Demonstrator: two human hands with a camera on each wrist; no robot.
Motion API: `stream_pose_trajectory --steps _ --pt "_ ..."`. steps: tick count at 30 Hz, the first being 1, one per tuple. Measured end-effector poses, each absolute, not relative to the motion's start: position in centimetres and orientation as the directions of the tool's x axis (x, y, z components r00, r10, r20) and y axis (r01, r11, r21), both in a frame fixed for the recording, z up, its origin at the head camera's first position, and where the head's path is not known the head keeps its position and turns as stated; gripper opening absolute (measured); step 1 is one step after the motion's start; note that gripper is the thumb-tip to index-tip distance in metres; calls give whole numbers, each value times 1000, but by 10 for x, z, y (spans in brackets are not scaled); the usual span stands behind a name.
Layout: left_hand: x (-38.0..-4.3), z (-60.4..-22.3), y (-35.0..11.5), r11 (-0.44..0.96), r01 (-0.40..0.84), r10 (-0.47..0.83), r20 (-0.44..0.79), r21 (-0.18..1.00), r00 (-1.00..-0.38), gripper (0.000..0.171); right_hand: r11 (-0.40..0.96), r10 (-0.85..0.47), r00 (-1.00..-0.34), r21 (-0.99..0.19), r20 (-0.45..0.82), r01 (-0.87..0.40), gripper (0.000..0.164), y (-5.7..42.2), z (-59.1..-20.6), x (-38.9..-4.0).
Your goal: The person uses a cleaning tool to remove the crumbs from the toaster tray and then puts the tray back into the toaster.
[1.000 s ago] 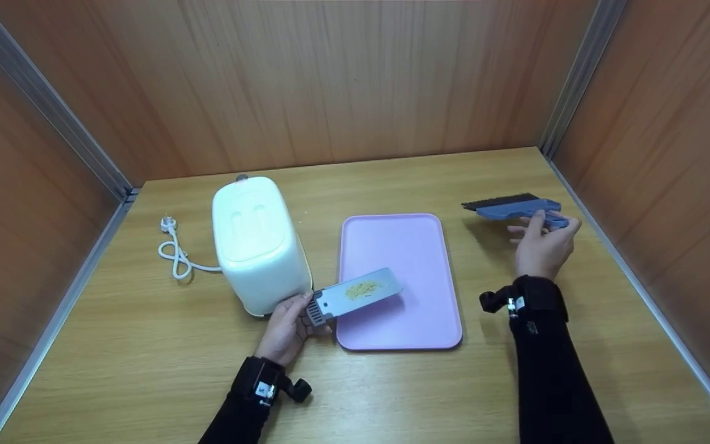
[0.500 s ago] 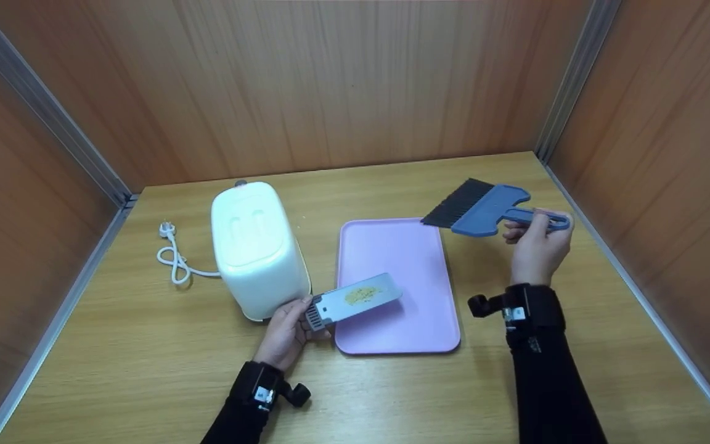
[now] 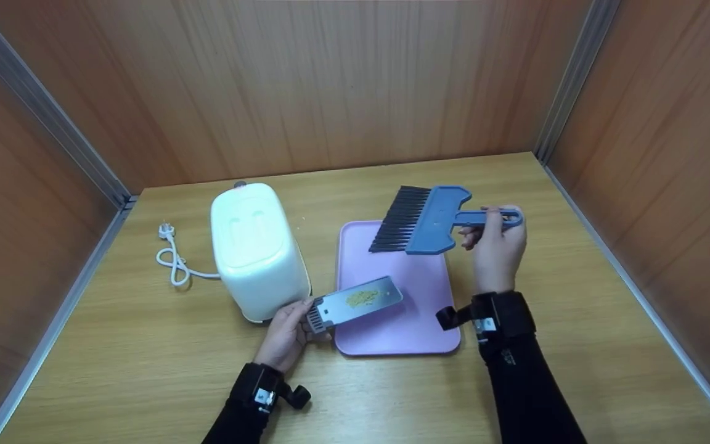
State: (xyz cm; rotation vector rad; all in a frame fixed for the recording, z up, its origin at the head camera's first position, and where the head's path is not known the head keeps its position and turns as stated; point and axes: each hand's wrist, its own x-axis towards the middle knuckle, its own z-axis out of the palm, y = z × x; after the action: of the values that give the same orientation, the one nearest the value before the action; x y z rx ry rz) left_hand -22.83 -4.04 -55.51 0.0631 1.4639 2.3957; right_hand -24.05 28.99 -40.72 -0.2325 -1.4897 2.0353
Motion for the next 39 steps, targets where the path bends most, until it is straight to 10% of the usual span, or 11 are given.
stream_pose_trajectory --steps 39 --pt "-229 -551 -39 -423 -253 356 -97 870 -930 38 -103 340 -940 -993 16 -54 24 207 -473 -229"
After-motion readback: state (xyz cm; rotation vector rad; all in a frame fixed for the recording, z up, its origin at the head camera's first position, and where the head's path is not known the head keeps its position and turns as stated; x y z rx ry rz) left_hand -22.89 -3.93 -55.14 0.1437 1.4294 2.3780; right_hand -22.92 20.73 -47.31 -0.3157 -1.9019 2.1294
